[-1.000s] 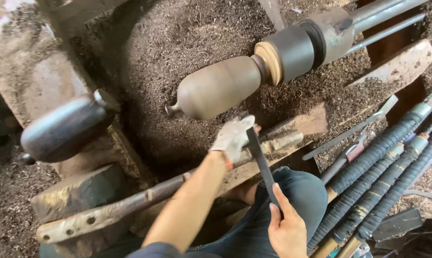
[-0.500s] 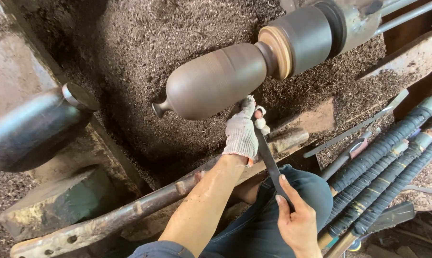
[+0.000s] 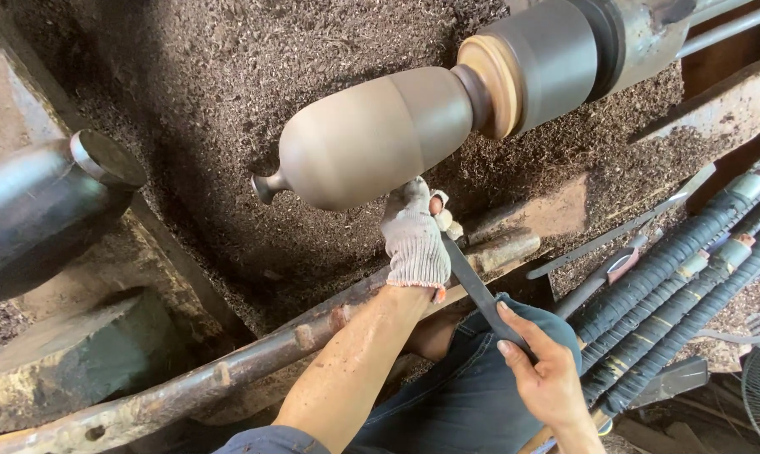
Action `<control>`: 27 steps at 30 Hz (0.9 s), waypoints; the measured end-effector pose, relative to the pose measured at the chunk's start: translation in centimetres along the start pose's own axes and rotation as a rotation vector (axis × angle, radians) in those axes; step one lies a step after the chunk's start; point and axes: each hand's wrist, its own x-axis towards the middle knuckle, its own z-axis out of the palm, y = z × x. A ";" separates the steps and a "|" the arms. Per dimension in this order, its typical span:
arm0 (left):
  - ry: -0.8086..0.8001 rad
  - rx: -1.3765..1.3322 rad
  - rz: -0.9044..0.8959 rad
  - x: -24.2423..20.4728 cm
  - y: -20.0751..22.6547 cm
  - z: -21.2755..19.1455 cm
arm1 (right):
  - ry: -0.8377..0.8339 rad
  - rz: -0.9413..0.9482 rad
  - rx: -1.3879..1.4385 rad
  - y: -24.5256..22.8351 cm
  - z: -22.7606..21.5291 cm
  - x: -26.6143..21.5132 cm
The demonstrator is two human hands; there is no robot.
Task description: The person shapes a spinning clay vessel mounted on a lathe, holding a cutting tool against the rotating body to smooth and refine its surface. They occasionally steady the vessel with a gloved hand, switch to a different flat turning tool, and continue shaping the vessel's profile.
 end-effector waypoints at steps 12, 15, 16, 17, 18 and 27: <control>0.049 -0.060 0.090 -0.7 0.5 0.0 | -0.217 0.396 0.239 2.2 -1.8 2.0; -0.009 -0.119 0.017 1.2 -0.8 -1.3 | -0.173 0.339 0.228 2.3 -1.1 1.1; -0.101 -0.197 -0.027 2.3 -1.6 -2.2 | -0.137 0.281 0.218 2.1 -0.8 0.6; -0.102 -0.195 -0.030 1.5 -1.1 -1.6 | -0.134 0.283 0.219 1.9 -0.4 0.3; -0.101 -0.125 0.044 0.7 -0.7 -1.1 | -0.092 0.222 0.169 1.8 -0.2 0.0; -0.100 0.020 -0.017 0.3 -0.2 -0.2 | 0.121 -0.029 -0.029 -1.0 2.3 -1.8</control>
